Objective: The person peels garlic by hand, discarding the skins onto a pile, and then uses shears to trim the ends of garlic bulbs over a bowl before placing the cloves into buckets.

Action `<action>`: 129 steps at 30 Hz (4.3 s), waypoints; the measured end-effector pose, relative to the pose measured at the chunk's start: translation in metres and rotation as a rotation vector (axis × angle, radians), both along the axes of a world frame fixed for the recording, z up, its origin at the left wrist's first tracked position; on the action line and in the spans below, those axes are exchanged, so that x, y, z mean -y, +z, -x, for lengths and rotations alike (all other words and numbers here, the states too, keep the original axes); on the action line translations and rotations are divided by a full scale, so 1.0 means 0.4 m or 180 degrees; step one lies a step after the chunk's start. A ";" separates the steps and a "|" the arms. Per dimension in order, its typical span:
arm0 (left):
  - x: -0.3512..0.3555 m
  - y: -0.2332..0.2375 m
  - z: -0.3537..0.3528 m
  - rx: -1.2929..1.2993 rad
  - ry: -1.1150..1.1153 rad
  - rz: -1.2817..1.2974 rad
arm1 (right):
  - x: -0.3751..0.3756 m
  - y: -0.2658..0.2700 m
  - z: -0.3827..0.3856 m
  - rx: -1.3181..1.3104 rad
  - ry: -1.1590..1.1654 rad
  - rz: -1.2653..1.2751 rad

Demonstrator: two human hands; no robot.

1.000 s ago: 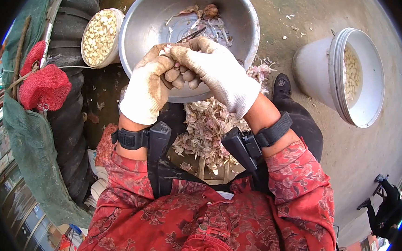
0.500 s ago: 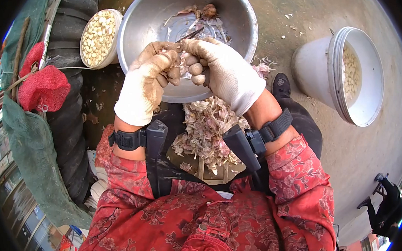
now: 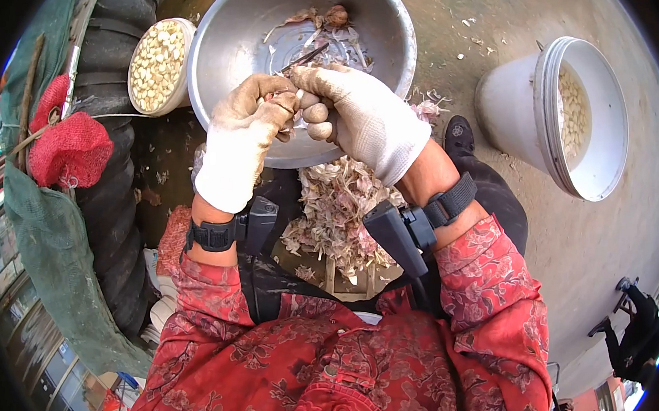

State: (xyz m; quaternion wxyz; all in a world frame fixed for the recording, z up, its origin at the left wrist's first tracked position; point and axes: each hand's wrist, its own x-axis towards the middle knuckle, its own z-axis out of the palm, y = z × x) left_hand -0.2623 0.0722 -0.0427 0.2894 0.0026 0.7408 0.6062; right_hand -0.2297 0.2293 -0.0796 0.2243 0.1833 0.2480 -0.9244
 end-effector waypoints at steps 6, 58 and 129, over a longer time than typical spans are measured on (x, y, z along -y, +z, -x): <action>0.002 0.005 0.003 0.0139 -0.0083 -0.0134 | -0.005 -0.006 0.003 -0.0098 -0.0002 0.0017; 0.053 -0.059 0.036 0.1368 0.1075 -0.1855 | 0.012 0.052 -0.004 -0.0949 0.0549 -0.1781; -0.005 -0.032 -0.019 -0.1459 -0.0325 -0.0212 | 0.011 0.085 -0.045 -0.0236 -0.0317 -0.1082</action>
